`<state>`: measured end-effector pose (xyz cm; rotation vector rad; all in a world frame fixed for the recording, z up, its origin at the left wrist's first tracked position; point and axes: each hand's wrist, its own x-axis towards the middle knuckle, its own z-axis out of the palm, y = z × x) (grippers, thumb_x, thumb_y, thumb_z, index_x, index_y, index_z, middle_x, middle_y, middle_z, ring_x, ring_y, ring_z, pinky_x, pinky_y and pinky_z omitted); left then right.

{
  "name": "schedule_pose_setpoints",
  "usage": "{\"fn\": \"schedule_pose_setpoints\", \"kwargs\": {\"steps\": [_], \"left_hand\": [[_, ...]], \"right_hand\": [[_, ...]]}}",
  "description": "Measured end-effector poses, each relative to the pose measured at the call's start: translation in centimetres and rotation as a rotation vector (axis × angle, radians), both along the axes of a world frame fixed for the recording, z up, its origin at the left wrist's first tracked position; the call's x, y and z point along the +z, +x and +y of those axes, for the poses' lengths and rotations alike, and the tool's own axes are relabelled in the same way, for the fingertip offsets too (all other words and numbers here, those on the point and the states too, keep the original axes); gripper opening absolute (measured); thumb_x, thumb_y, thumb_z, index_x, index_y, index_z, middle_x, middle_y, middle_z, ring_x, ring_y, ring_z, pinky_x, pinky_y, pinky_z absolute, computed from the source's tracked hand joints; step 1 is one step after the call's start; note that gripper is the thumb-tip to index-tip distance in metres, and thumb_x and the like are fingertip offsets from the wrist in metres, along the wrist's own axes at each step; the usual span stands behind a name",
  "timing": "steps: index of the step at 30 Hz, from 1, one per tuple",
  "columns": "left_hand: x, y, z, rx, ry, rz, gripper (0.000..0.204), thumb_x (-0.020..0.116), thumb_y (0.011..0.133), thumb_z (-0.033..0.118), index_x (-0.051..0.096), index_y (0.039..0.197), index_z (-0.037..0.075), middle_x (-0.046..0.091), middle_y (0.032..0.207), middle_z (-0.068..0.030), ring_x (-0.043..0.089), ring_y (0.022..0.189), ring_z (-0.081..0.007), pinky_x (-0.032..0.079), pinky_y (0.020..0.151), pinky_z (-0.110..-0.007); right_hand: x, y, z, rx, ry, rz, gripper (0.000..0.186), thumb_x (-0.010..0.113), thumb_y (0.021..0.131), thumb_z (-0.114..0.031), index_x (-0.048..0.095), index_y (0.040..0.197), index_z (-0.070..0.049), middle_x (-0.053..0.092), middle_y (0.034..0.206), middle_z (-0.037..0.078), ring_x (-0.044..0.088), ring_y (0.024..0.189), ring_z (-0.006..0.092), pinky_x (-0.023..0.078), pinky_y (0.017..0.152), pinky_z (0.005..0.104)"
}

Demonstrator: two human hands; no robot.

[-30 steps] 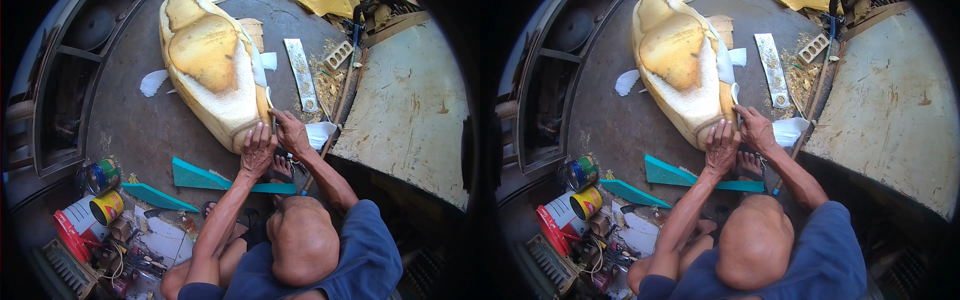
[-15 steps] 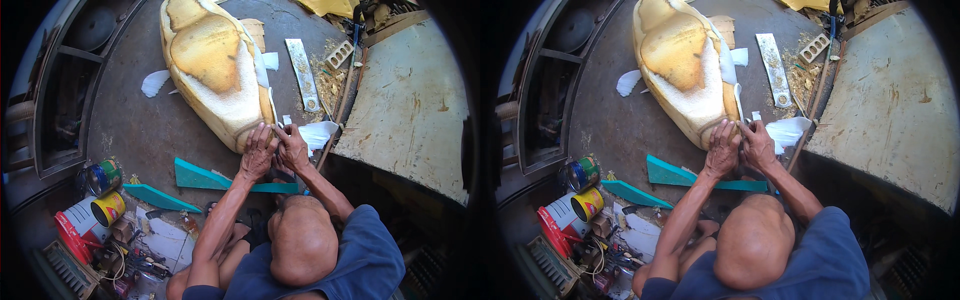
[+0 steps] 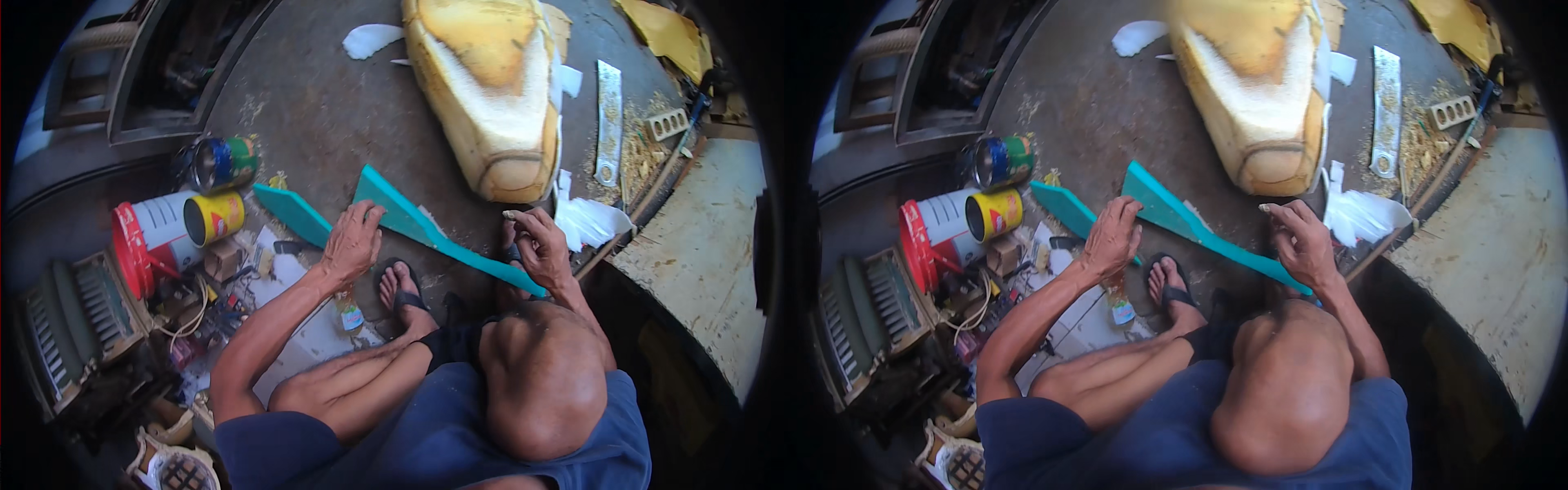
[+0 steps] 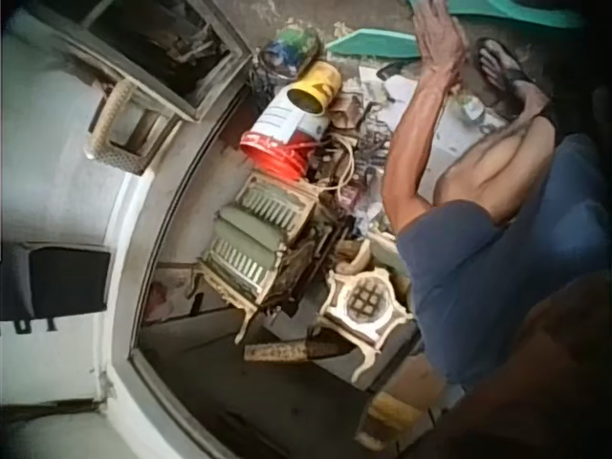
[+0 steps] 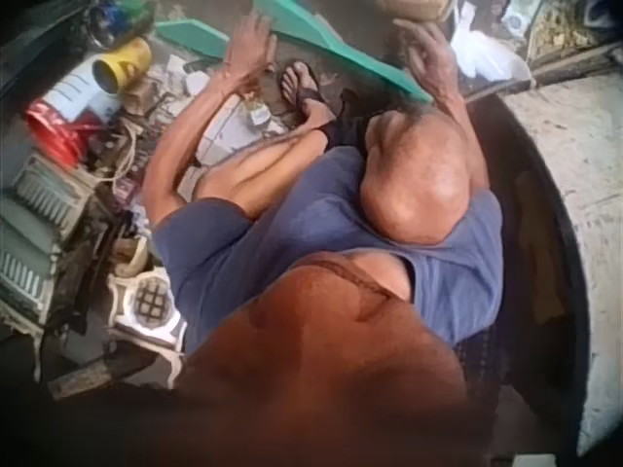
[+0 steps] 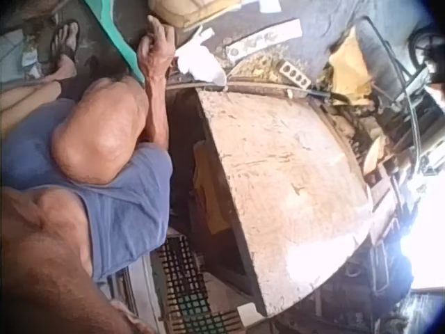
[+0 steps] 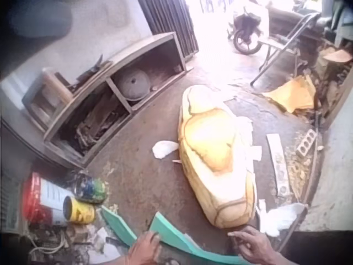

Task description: The person applies adhesive from a bottle to pieces of foam and the surface of a motorcycle seat foam base, then presses and fits the foam pieces onto the base using their hands and cuts the foam with shears.

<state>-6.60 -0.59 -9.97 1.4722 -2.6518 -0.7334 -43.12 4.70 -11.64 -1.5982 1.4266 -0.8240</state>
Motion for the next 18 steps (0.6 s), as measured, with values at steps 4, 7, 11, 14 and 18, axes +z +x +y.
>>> {"fn": "schedule_pose_setpoints", "kwargs": {"steps": [4,7,11,14,18], "left_hand": [[-0.3,8.7,8.4,0.533,0.377,-0.38,0.065,0.078,0.082,0.023,0.043,0.13,-0.005,0.053,0.124,-0.0302,0.053,0.116,-0.047,0.044,0.099,-0.05],[-2.3,8.7,14.4,0.82,0.422,-0.498,0.071,0.078,0.084,0.032,0.04,0.131,-0.005,0.052,0.124,-0.0328,0.052,0.119,-0.0464,0.044,0.1,-0.049],[-9.0,7.4,20.1,0.959,0.221,-0.293,0.069,0.076,0.086,0.039,0.041,0.128,-0.003,0.057,0.116,-0.0314,0.057,0.111,-0.0463,0.047,0.092,-0.051],[-10.7,6.2,21.8,1.198,0.032,-0.36,0.054,0.071,0.09,0.043,0.043,0.109,0.001,0.064,0.093,-0.026,0.065,0.087,-0.0462,0.048,0.071,-0.054],[-11.2,5.4,20.4,1.174,0.086,-0.384,0.049,0.07,0.092,0.038,0.045,0.11,0.0,0.063,0.092,-0.0238,0.066,0.083,-0.0446,0.05,0.07,-0.053]], "right_hand": [[0.8,6.2,-3.6,0.515,0.222,-0.156,0.044,0.058,0.079,-0.004,0.066,0.122,-0.003,0.065,0.096,0.016,0.066,0.093,0.0336,0.053,0.083,0.0421],[-3.3,11.8,-3.6,0.825,0.348,-0.242,0.043,0.057,0.085,-0.013,0.064,0.126,-0.002,0.069,0.111,0.02,0.066,0.103,0.0366,0.053,0.09,0.0429],[-6.8,21.7,-2.8,0.95,0.373,-0.219,0.053,0.055,0.087,-0.019,0.056,0.138,-0.004,0.069,0.113,0.025,0.067,0.104,0.0391,0.052,0.092,0.0438],[-8.4,27.1,-2.6,1.009,0.429,-0.159,0.059,0.054,0.087,-0.021,0.051,0.143,-0.006,0.072,0.104,0.018,0.069,0.102,0.0347,0.053,0.09,0.0417],[-10.5,28.7,-2.5,0.965,0.446,0.098,0.057,0.051,0.089,-0.023,0.051,0.146,-0.014,0.073,0.093,0.02,0.072,0.093,0.0342,0.055,0.085,0.0425]]}}
